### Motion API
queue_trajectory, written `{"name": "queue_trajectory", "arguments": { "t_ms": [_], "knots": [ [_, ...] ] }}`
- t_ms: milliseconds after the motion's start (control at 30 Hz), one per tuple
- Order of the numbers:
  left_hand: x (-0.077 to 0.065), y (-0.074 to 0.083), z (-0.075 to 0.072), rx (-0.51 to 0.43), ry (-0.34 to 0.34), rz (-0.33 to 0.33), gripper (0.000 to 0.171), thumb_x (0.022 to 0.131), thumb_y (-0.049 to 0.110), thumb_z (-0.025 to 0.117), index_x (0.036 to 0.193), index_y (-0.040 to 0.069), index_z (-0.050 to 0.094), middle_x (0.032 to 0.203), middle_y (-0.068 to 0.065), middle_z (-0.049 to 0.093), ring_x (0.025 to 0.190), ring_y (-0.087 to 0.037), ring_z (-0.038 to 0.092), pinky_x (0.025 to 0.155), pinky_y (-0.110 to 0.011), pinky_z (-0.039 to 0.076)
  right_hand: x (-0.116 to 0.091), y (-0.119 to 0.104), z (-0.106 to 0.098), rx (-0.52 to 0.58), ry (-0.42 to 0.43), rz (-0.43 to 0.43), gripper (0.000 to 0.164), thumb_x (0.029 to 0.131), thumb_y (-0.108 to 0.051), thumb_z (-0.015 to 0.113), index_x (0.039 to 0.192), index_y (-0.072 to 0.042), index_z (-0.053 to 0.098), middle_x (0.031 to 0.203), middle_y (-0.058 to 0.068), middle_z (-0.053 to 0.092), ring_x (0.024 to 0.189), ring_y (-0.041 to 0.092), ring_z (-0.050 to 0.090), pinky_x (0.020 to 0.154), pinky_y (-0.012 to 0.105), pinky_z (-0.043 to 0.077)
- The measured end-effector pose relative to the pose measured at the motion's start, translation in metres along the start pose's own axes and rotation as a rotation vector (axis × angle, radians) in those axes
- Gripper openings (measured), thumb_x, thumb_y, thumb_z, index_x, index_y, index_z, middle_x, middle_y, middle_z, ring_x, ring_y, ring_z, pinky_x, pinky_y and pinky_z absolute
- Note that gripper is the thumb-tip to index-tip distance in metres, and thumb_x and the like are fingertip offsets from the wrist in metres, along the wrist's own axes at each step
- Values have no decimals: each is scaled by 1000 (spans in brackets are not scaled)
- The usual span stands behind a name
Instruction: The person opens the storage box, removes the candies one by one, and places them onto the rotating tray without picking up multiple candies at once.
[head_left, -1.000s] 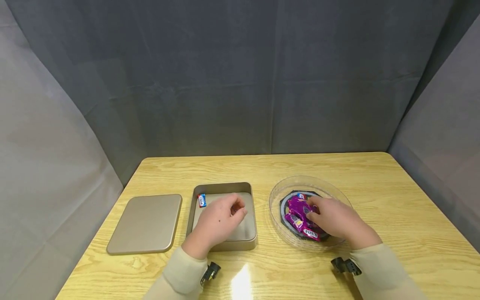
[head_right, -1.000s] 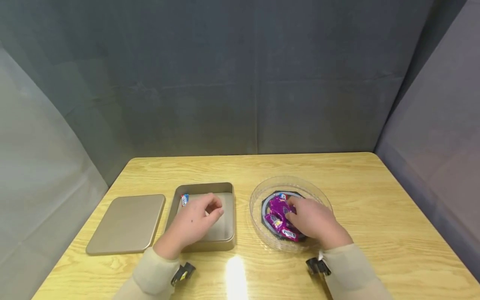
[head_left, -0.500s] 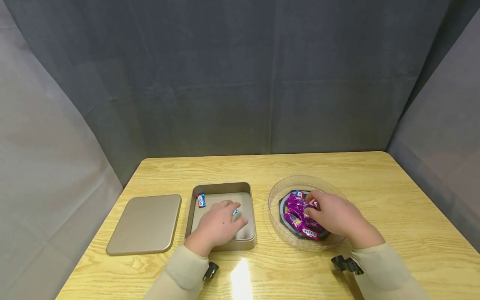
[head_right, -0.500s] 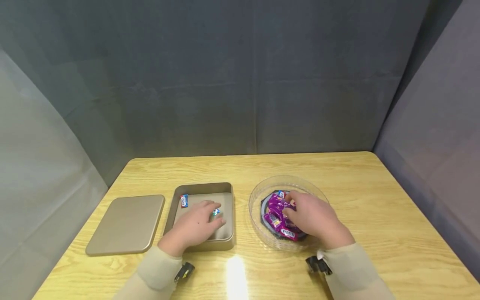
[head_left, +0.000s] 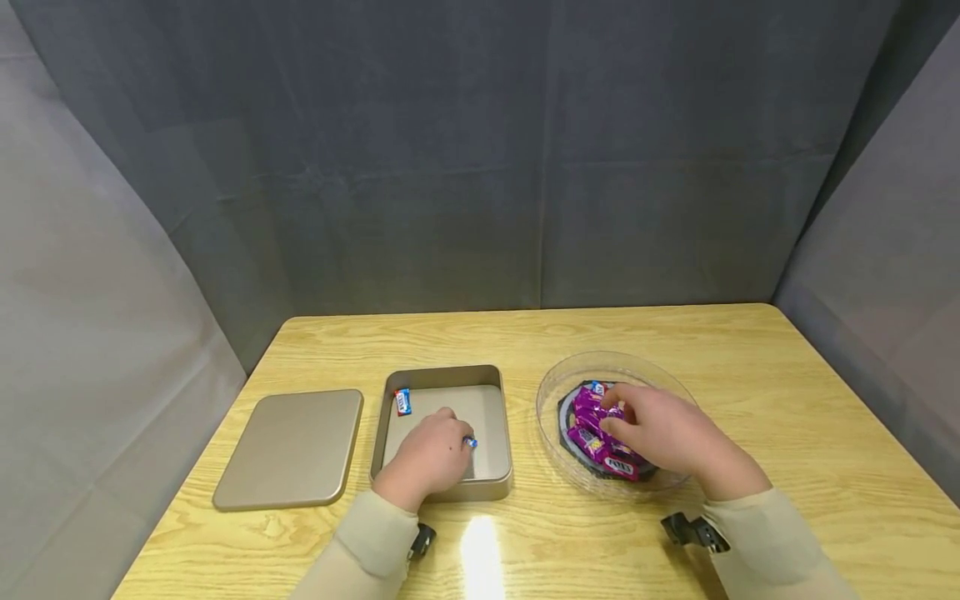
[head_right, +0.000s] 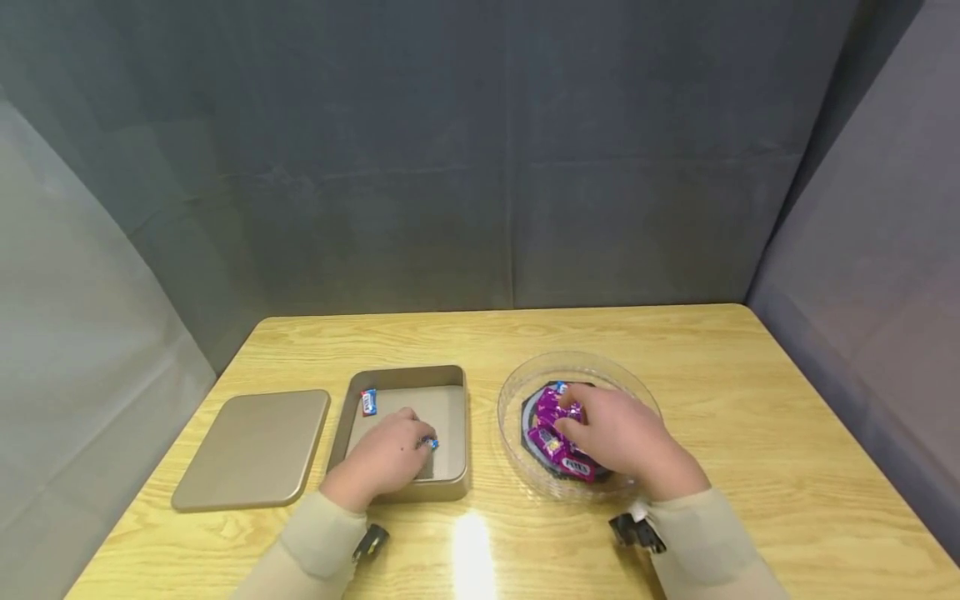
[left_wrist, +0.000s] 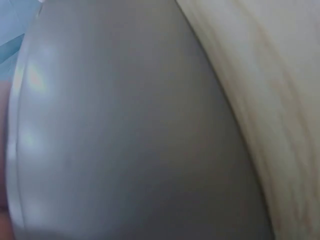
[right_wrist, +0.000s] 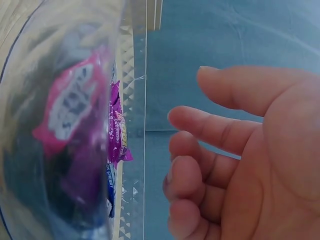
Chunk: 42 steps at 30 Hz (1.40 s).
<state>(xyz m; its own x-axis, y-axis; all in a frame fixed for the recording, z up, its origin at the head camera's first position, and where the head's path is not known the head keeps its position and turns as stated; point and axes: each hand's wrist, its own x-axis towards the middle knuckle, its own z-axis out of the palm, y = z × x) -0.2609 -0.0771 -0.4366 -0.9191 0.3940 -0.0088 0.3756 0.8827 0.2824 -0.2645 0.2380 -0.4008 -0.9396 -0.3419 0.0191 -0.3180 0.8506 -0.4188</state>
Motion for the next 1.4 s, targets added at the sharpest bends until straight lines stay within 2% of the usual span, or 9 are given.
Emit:
{"name": "queue_trajectory", "arguments": {
  "t_ms": [100,200,300,533,633,767,1067,1233,1400],
  "knots": [
    [0,-4,-2,-31,9,16,16,86,4,58,92,9,73,88,-1,60,83,-14,53,80,-35,50,1,-2,0,2,-12,-10,27,91,-32,63,113,-16,61,70,-1,53,55,13,46,49,33,40],
    [-2,-4,-4,-55,-11,-1,12,82,3,64,84,12,71,87,1,62,83,-12,53,80,-36,50,2,-3,-1,5,-22,-24,25,91,-32,63,111,-17,61,69,-2,53,55,12,46,49,33,40],
    [-1,-4,-5,-58,-27,-19,11,77,4,69,77,15,68,83,4,61,76,-11,52,72,-35,50,2,-3,-1,13,-28,-43,24,91,-31,63,110,-17,61,69,-3,53,56,12,46,50,33,41],
    [2,-1,-2,53,-95,-81,20,74,15,76,68,23,59,76,9,53,66,-9,47,53,-31,44,-2,-1,0,46,-44,-60,21,91,-29,63,108,-17,62,73,-5,56,59,12,48,53,34,44],
    [4,1,-2,89,-116,-111,23,77,23,77,68,22,56,73,9,51,65,-9,46,53,-33,42,-2,-2,1,52,-40,-69,21,92,-29,63,109,-17,62,73,-5,56,58,12,48,53,33,44],
    [4,1,-2,78,-115,-129,23,79,24,76,72,23,55,69,11,54,63,-9,48,54,-34,42,-1,-4,2,39,-22,-90,22,91,-31,63,109,-18,62,75,-8,57,60,10,49,55,33,45],
    [5,0,-2,51,-136,-123,9,81,24,74,78,23,66,78,14,61,69,-6,51,60,-36,48,-2,-8,3,34,-9,-121,22,91,-32,64,108,-19,63,73,-9,57,60,10,49,56,33,45],
    [5,-2,-4,38,-61,-67,13,85,24,69,75,24,62,75,13,57,66,-6,49,57,-32,45,-3,-14,3,64,-16,-146,18,91,-33,64,107,-25,63,74,-12,58,62,9,50,58,32,46],
    [-1,3,-22,-82,23,-25,17,89,26,66,76,25,54,69,11,55,59,-8,48,50,-28,42,-5,-21,-1,87,-26,-181,19,92,-43,60,108,-33,61,76,-15,58,64,7,52,60,32,48]
  ]
}}
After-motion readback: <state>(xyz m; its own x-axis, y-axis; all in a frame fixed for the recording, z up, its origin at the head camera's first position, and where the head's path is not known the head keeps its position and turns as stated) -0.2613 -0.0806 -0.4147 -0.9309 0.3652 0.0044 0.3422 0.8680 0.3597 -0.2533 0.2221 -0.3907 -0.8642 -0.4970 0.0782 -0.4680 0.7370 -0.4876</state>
